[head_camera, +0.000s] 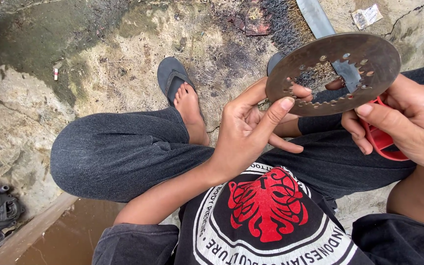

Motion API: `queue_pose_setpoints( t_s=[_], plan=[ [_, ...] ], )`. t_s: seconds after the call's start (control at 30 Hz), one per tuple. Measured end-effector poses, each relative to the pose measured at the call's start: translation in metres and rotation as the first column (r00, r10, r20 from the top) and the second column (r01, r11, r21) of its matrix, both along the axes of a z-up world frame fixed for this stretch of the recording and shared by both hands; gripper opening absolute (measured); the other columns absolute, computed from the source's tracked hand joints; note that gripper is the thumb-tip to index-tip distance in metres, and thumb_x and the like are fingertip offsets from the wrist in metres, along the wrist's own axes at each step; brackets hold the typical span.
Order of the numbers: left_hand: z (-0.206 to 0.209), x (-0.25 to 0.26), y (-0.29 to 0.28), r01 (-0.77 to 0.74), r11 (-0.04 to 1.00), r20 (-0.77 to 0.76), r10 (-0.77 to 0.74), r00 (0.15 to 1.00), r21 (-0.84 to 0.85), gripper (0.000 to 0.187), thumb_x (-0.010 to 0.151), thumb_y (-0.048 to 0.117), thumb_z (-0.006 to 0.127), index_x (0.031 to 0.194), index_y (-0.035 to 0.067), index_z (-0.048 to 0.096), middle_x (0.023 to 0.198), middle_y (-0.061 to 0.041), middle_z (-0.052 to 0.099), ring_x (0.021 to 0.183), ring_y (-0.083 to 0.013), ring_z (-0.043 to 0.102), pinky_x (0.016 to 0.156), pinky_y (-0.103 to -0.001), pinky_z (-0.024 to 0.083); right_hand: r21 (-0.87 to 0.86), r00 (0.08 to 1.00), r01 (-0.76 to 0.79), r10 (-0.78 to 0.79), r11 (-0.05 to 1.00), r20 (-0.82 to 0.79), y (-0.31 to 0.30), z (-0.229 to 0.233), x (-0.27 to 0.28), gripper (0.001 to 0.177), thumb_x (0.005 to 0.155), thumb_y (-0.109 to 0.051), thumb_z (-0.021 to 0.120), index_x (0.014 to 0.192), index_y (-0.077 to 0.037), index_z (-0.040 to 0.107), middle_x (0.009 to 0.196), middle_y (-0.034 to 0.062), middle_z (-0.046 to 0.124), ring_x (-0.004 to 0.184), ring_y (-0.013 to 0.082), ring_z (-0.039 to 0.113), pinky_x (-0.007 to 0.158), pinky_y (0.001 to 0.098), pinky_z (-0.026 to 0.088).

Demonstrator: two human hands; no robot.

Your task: Cleaning a metal motorcycle part using a wire brush to remove rust and debris

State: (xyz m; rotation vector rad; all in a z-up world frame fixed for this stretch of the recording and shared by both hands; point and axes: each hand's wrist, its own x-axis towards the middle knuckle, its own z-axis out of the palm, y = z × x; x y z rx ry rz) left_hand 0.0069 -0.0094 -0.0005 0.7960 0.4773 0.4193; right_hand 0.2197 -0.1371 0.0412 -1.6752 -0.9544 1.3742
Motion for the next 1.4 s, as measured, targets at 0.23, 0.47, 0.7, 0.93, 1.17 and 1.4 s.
queue_pose_setpoints(
  t_s=[0.23,0.47,0.7,0.93,1.17,1.4],
  plan=[
    [0.000,0.000,-0.001,-0.011,1.000,-0.001,0.011,1.000,-0.020,0.030,0.107,0.019,0.057,0.131,0.003,0.061,0.135,-0.011,0.060,0.122,-0.0351,0.072,0.067,-0.042,0.074,-0.007,1.000,0.004,-0.004,1.000,0.006,-0.001,0.000,0.000,0.042,0.104,-0.011,0.041,0.142,0.006,0.047,0.059,0.0139,0.048,0.038,0.0206,0.051,0.044,0.0266,0.049],
    [0.001,-0.001,0.001,-0.003,1.000,0.006,0.003,1.000,-0.003,0.029,0.108,0.020,0.056,0.132,0.004,0.061,0.135,-0.011,0.056,0.124,-0.0346,0.071,0.069,-0.042,0.074,0.001,0.999,-0.018,0.018,1.000,0.051,0.002,0.002,-0.003,0.039,0.105,-0.010,0.040,0.140,0.006,0.045,0.057,0.0144,0.048,0.037,0.0212,0.051,0.044,0.0257,0.047],
    [0.004,-0.001,0.002,0.002,1.000,-0.002,-0.002,1.000,-0.028,0.029,0.107,0.021,0.056,0.130,0.004,0.063,0.136,-0.010,0.051,0.124,-0.0386,0.071,0.071,-0.044,0.074,-0.004,0.997,-0.009,0.009,1.000,0.076,0.004,0.004,-0.006,0.040,0.104,-0.008,0.040,0.141,0.007,0.045,0.057,0.0150,0.048,0.037,0.0213,0.051,0.042,0.0248,0.045],
    [0.004,-0.001,0.002,0.013,0.999,0.000,-0.013,1.000,-0.034,0.029,0.107,0.021,0.057,0.131,0.004,0.063,0.140,-0.011,0.053,0.123,-0.0380,0.072,0.071,-0.044,0.074,0.002,0.999,0.030,-0.030,1.000,0.029,0.000,0.003,-0.006,0.040,0.104,-0.009,0.041,0.140,0.007,0.046,0.060,0.0145,0.046,0.037,0.0208,0.048,0.042,0.0254,0.045],
    [0.000,-0.002,0.000,0.012,1.000,0.043,-0.012,0.999,0.004,0.027,0.111,0.022,0.055,0.132,0.008,0.064,0.144,-0.013,0.051,0.134,-0.0313,0.064,0.079,-0.041,0.075,0.040,0.992,0.125,-0.124,0.991,-0.024,-0.001,0.001,-0.009,0.040,0.103,-0.010,0.041,0.139,0.007,0.045,0.060,0.0136,0.041,0.035,0.0197,0.044,0.039,0.0245,0.042],
    [0.000,-0.004,0.002,0.025,0.999,0.061,-0.027,0.998,0.036,0.027,0.112,0.023,0.054,0.134,0.009,0.062,0.144,-0.012,0.054,0.139,-0.0292,0.061,0.079,-0.042,0.075,0.142,0.961,0.269,-0.275,0.953,0.025,-0.020,-0.033,0.016,0.028,0.107,-0.019,0.041,0.132,-0.014,0.031,0.068,0.0120,0.038,0.042,0.0166,0.042,0.035,0.0213,0.041]
  ],
)
